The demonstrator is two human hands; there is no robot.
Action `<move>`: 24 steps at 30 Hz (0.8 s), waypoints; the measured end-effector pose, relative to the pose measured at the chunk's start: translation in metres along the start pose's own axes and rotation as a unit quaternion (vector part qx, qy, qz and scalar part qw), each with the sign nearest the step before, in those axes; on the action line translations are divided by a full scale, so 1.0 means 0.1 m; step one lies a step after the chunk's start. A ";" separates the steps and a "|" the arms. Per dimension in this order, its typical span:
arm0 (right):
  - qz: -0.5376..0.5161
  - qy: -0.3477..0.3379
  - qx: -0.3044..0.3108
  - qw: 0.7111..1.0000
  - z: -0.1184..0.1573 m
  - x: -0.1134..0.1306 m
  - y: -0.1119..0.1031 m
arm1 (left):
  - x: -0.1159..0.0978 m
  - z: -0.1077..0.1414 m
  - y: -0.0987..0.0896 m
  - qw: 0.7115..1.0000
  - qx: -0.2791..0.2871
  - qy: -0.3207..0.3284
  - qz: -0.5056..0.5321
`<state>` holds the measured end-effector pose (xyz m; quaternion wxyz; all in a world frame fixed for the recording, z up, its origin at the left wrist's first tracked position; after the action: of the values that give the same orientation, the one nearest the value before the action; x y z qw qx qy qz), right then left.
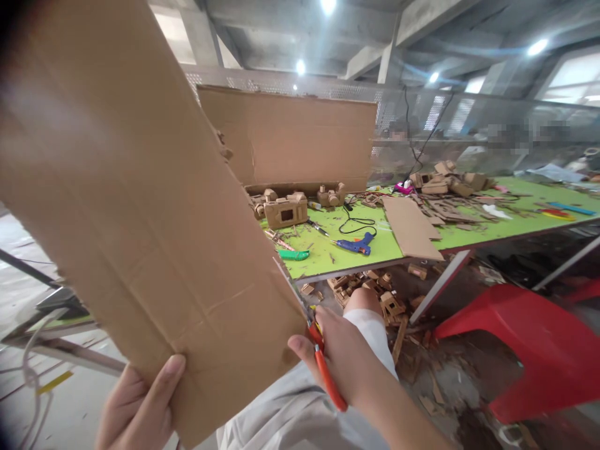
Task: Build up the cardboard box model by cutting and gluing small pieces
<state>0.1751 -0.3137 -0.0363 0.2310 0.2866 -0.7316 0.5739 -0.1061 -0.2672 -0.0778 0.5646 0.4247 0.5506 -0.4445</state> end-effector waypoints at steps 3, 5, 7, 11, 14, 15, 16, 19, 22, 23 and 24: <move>0.020 0.011 0.009 1.000 -0.05 0.04 -0.01 | -0.01 0.02 0.02 1.000 -0.011 0.011 0.009; 0.041 0.023 0.006 0.999 -0.07 0.01 0.02 | -0.02 0.03 0.04 1.000 -0.008 0.013 0.015; 0.046 0.032 0.004 0.998 -0.08 -0.05 0.08 | -0.01 0.03 0.02 1.000 -0.009 0.016 0.010; 0.017 0.015 -0.015 1.000 -0.08 -0.08 0.13 | 0.06 0.00 -0.02 1.000 -0.014 0.021 0.010; -0.003 -0.003 -0.014 1.000 -0.06 -0.04 0.05 | 0.06 -0.02 0.01 0.999 -0.018 0.017 0.028; -0.009 -0.005 -0.008 1.000 -0.05 -0.02 0.01 | 0.04 -0.01 0.03 0.999 -0.022 0.016 0.032; -0.014 -0.004 -0.002 1.000 -0.03 -0.01 -0.03 | 0.02 0.00 0.04 0.999 -0.027 0.014 0.037; -0.020 0.005 0.007 1.000 0.02 0.00 -0.12 | -0.04 0.04 0.06 0.998 -0.043 0.002 0.050; -0.028 0.011 0.015 0.999 0.06 0.01 -0.13 | -0.02 0.04 0.04 0.999 -0.028 -0.009 0.046; -0.031 0.011 0.019 0.999 0.06 0.02 -0.12 | 0.00 0.02 0.02 0.999 -0.015 -0.010 0.037; -0.032 0.010 0.021 0.999 0.05 0.03 -0.10 | 0.03 0.01 0.01 1.000 -0.004 -0.010 0.028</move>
<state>0.1798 -0.3210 -0.0283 0.2506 0.3087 -0.7071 0.5847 -0.1053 -0.2678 -0.0811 0.5841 0.4331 0.5348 -0.4304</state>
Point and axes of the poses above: each hand's wrist, its own z-axis away from the middle knuckle, its own y-axis out of the palm, x = y × z, the point moved 5 cm from there along -z, towards the middle knuckle, and after that the axes turned 6 degrees about -z, right-handed, at the moved point
